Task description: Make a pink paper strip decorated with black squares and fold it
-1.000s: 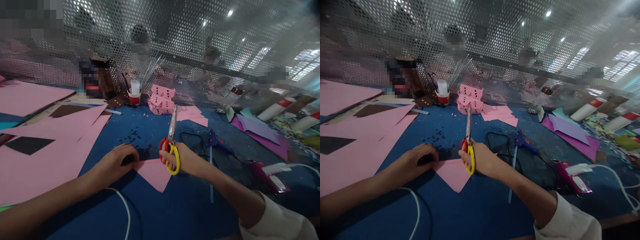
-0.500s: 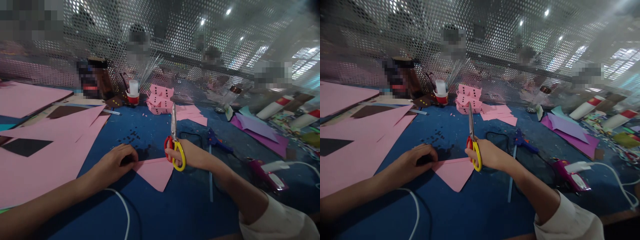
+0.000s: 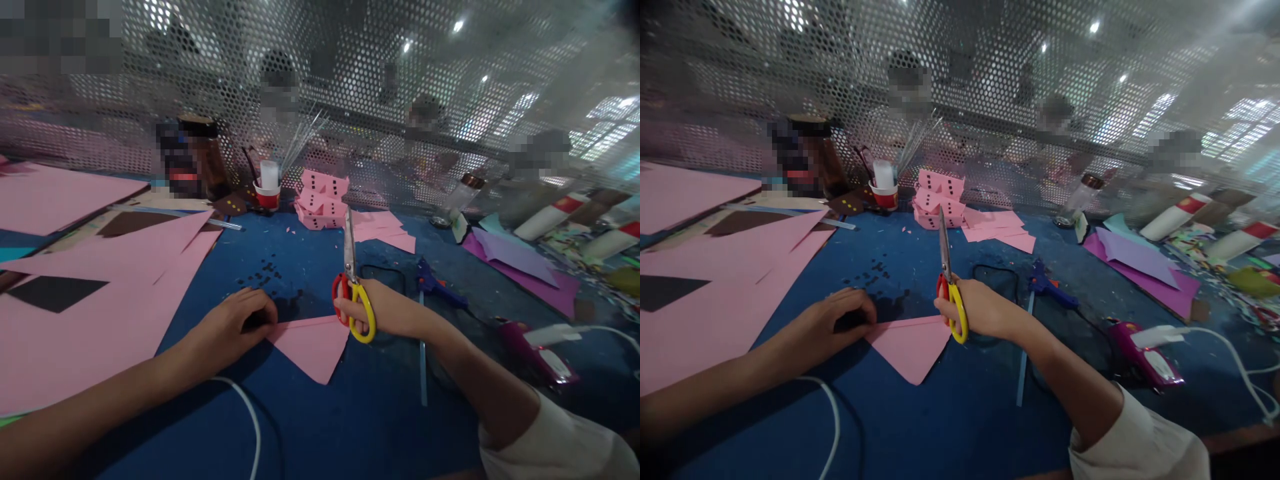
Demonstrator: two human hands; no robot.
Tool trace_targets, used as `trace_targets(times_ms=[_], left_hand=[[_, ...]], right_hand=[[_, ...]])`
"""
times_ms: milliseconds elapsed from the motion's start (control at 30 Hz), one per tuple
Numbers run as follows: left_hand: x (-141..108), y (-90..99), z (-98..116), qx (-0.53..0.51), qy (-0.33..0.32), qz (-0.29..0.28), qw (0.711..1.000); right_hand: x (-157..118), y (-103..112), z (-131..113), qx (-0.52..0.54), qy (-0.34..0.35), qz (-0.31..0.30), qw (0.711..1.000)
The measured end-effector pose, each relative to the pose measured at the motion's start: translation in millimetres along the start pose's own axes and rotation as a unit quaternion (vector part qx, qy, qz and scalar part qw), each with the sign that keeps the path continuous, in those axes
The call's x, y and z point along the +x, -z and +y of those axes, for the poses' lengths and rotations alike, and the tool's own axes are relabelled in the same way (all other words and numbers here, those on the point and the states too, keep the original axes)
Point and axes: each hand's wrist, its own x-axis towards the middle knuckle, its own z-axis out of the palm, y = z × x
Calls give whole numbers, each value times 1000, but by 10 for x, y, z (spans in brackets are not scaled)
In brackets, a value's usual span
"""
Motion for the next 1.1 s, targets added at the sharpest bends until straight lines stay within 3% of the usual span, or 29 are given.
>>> trace_targets(times_ms=[167, 267, 333, 400, 467, 567, 733, 833, 933, 1000, 1100], left_hand=[[5, -8, -12, 6, 0, 4, 1000], [9, -13, -16, 2, 1, 4, 1000], [6, -14, -11, 2, 1, 4, 1000], [-2, -14, -5, 3, 0, 6, 1000], [-12, -16, -1, 3, -1, 8, 1000], [-21, -24, -6, 4, -2, 7, 1000], [-25, -38, -33, 15, -20, 10, 1000], [-36, -44, -53, 18, -34, 2, 999], [-47, -54, -76, 23, -46, -6, 999], [-50, -66, -98, 25, -53, -1, 998], [-44, -86, -136, 29, -56, 5, 998]], right_hand=[[-37, 72, -45, 58, 32, 5, 998], [-59, 196, -55, 51, 47, 71, 995], [-40, 284, -8, -45, 41, 147, 987], [14, 353, 83, -182, 12, 220, 958], [89, 395, 199, -284, -41, 249, 925], [198, 422, 366, -360, -78, 244, 897], [294, 442, 550, -380, -76, 225, 894], [289, 439, 562, -377, -76, 221, 896], [220, 419, 457, -377, -57, 256, 888], [156, 395, 343, -354, -24, 251, 900], [83, 338, 199, -273, 37, 125, 953]])
